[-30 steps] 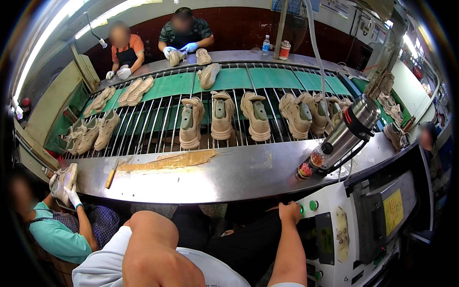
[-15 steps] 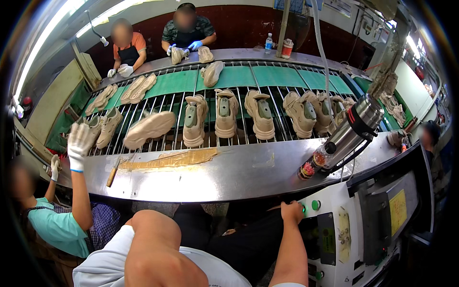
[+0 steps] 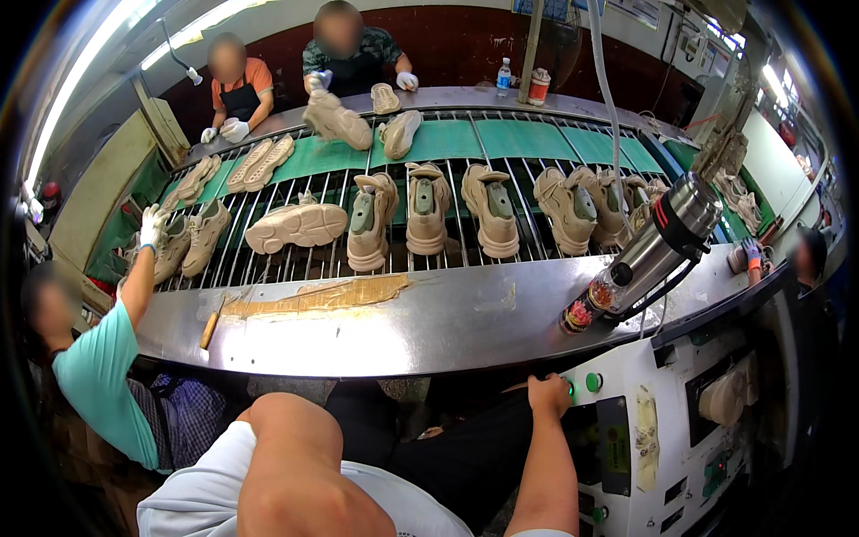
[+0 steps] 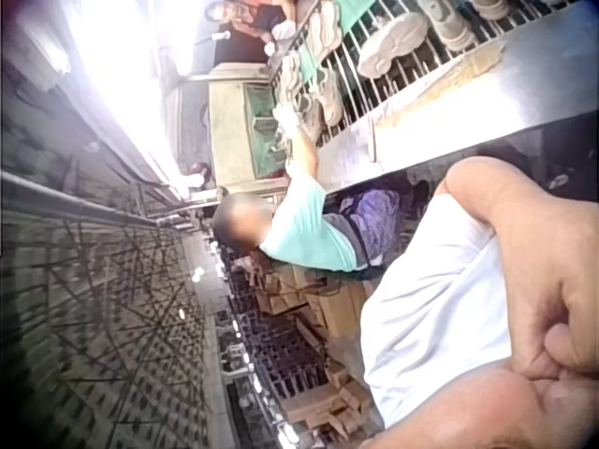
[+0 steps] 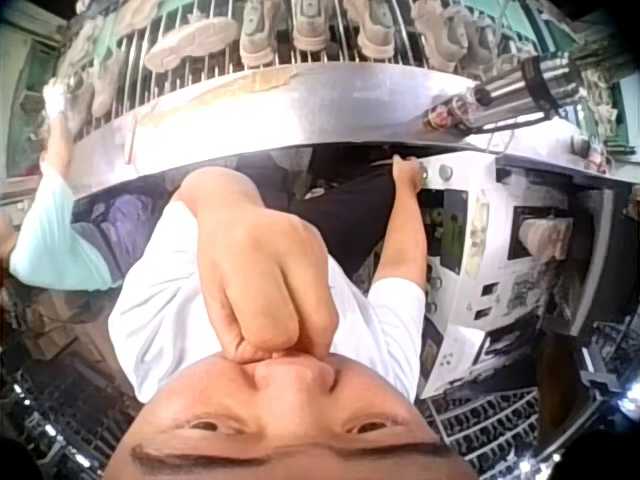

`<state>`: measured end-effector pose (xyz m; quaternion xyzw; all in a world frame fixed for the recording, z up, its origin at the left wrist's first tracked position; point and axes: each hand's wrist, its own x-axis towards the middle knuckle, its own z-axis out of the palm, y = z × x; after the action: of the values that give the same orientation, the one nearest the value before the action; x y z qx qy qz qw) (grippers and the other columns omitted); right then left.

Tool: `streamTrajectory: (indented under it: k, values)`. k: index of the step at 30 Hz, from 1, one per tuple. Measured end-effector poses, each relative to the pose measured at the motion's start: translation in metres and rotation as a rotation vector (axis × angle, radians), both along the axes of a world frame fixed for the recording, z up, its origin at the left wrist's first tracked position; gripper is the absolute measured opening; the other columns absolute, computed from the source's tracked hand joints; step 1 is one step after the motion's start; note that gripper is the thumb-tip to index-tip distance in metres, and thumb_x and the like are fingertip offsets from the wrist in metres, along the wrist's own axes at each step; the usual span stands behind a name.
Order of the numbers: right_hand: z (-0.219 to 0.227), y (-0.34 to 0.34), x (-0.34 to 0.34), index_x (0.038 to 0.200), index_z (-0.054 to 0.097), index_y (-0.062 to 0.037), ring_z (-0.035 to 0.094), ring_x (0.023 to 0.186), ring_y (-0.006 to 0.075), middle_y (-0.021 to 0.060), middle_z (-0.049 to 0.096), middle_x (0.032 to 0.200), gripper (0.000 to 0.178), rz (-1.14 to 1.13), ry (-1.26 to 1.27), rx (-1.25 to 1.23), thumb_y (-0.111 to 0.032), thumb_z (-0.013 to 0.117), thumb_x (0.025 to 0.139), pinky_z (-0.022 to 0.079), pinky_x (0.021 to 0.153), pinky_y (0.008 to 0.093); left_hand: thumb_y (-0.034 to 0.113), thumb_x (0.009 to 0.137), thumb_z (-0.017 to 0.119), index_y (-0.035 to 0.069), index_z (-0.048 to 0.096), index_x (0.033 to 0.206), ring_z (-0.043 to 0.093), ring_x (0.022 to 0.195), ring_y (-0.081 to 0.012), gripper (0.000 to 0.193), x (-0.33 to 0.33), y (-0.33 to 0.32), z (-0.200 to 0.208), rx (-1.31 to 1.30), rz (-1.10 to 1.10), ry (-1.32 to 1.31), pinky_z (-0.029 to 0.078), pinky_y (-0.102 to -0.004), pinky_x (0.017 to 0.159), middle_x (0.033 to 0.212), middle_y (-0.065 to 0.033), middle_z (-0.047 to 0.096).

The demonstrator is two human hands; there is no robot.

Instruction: The person takes shoes off a conveyor belt, places them into an industrial heat-setting machine, removes them after processing, and then removes internal shoe molds by hand.

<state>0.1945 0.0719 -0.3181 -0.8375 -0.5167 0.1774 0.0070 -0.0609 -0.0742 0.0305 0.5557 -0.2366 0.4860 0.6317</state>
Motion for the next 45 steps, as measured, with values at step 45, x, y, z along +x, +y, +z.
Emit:
streamTrajectory:
  k: [45]
  values:
    - [-0.017,-0.009,0.005,0.097,0.071,-0.0063,0.059,0.104,0.0358,0.0151,0.065,0.106,0.036,0.022,0.027,0.223,-0.033,0.069,0.073,0.05,0.089,0.0453,0.003,0.079,0.071,0.007,0.053,0.074,0.065,0.097,-0.0216,0.019,-0.142,0.104,-0.137,-0.248,1.227,0.642,0.05,-0.0352,0.086,0.102,-0.012,0.069]
